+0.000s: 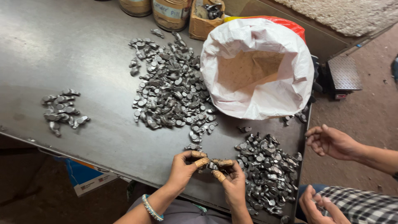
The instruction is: The person sorts small metal components on a metal table, picking them up and placing them into piles. A second person is also sorting similar parts nearby. The camera wearer continues the repetitive sorting process throughout the clip.
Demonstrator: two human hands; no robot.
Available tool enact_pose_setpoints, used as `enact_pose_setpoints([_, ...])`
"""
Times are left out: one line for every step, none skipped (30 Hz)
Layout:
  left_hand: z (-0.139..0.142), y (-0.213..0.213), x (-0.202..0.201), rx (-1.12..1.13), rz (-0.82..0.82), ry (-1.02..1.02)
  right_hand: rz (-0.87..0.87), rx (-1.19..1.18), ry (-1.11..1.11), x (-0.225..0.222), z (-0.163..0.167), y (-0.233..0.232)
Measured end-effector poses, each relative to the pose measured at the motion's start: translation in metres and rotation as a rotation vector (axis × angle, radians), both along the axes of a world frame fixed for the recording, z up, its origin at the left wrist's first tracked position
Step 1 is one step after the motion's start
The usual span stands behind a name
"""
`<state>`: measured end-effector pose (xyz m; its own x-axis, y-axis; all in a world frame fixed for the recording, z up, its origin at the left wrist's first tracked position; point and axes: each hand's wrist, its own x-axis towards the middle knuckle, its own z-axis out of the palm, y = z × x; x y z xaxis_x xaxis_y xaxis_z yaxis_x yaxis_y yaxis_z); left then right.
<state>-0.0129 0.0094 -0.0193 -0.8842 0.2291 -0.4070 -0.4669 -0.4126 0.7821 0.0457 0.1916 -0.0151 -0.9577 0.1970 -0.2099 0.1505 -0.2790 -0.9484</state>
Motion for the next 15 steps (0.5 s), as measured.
enact_pose_setpoints([0.002,-0.002,-0.001,-0.020,-0.036,0.011,0.006,0.039,0.001,0.000,0.004,0.002])
enact_pose_setpoints([0.005,-0.004,-0.002,-0.039,-0.075,0.023,0.010,0.079,0.002,0.001,0.010,0.004])
enact_pose_setpoints([0.009,-0.005,-0.003,-0.057,-0.113,0.035,0.015,0.120,0.002,0.002,0.016,0.007])
enact_pose_setpoints([0.014,-0.007,-0.004,-0.283,-0.107,0.129,-0.026,0.279,0.007,0.002,0.024,0.012])
enact_pose_setpoints([0.019,-0.013,-0.007,-0.512,-0.096,0.224,-0.063,0.435,0.012,0.002,0.034,0.020])
enact_pose_setpoints([0.024,-0.018,-0.012,-0.745,-0.079,0.319,-0.098,0.588,0.019,0.002,0.045,0.028])
enact_pose_setpoints([0.029,-0.022,-0.019,-0.795,-0.075,0.350,-0.180,0.814,0.029,0.004,0.056,0.036])
enact_pose_setpoints([0.033,-0.027,-0.024,-0.849,-0.070,0.380,-0.261,1.038,0.038,0.007,0.066,0.043])
enact_pose_setpoints([0.036,-0.032,-0.027,-0.904,-0.065,0.409,-0.299,1.165,0.052,0.006,0.076,0.051])
enact_pose_setpoints([0.039,-0.035,-0.030,-0.899,-0.057,0.448,-0.337,1.289,0.068,0.005,0.083,0.058])
enact_pose_setpoints([0.041,-0.037,-0.034,-0.895,-0.047,0.489,-0.352,1.327,0.081,0.003,0.089,0.063])
enact_pose_setpoints([0.042,-0.039,-0.037,-0.889,-0.038,0.531,-0.368,1.365,0.095,0.001,0.094,0.068])
enact_pose_setpoints([0.042,-0.040,-0.039,-0.906,-0.033,0.568,-0.386,1.405,0.109,-0.001,0.097,0.071])
enact_pose_setpoints([0.042,-0.041,-0.040,-0.922,-0.029,0.608,-0.407,1.417,0.061,-0.003,0.098,0.072])
enact_pose_setpoints([0.041,-0.041,-0.040,-0.936,-0.026,0.647,-0.427,1.431,0.011,-0.004,0.099,0.073])
